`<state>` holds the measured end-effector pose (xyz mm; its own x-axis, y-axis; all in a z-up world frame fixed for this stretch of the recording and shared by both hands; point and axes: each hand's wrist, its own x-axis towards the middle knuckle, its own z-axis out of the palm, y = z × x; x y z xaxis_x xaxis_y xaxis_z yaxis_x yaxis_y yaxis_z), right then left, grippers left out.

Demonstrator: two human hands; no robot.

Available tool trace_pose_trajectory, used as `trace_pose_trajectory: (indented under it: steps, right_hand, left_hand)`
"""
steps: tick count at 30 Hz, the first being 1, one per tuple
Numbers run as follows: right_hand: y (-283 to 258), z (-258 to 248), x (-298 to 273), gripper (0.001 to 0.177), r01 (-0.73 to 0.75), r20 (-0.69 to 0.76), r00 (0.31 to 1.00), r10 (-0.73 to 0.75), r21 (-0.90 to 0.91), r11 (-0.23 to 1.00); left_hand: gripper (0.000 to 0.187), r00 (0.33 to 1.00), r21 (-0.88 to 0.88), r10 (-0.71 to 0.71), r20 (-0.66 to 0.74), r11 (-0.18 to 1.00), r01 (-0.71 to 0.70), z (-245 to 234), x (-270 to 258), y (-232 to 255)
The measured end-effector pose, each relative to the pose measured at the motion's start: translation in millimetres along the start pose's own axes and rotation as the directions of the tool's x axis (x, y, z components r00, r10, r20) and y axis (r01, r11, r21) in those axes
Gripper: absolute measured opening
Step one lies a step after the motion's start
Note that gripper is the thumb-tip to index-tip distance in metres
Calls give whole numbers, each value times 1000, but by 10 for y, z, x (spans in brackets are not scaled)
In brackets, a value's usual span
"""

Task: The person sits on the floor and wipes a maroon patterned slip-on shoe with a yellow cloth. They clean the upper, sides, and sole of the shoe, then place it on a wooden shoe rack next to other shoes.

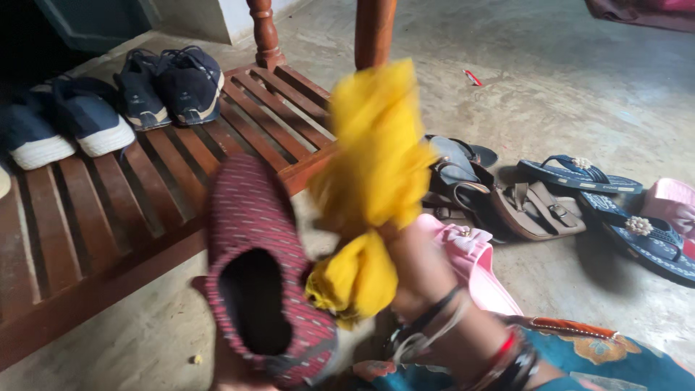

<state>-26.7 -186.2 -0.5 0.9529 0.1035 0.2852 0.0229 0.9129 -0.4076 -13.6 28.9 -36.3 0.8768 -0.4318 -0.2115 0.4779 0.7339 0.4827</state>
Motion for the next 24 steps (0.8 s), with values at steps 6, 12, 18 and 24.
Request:
trace_pose_trajectory:
  steps: [6, 12, 18, 24]
  right_hand:
    - [310, 96, -49, 56, -241, -133, 967, 215, -743, 625]
    - [129, 453, -104, 85, -112, 17, 964, 265, -880, 462]
    - [51, 241, 66, 81, -45, -82, 995, -64, -896, 442]
    - [-235, -89, 96, 67, 173, 72, 954, -292, -926, 335]
  left_hand:
    - [55, 988, -82, 108, -106, 990, -117, -299, -13, 170]
    - [53, 987, -67, 107, -121, 991, -116, -259, -9, 184]
    - [89, 924, 25, -156, 349, 987, 157, -167, -51, 179]
    - [105, 882, 55, -298, 364, 953, 299, -113, 64, -30]
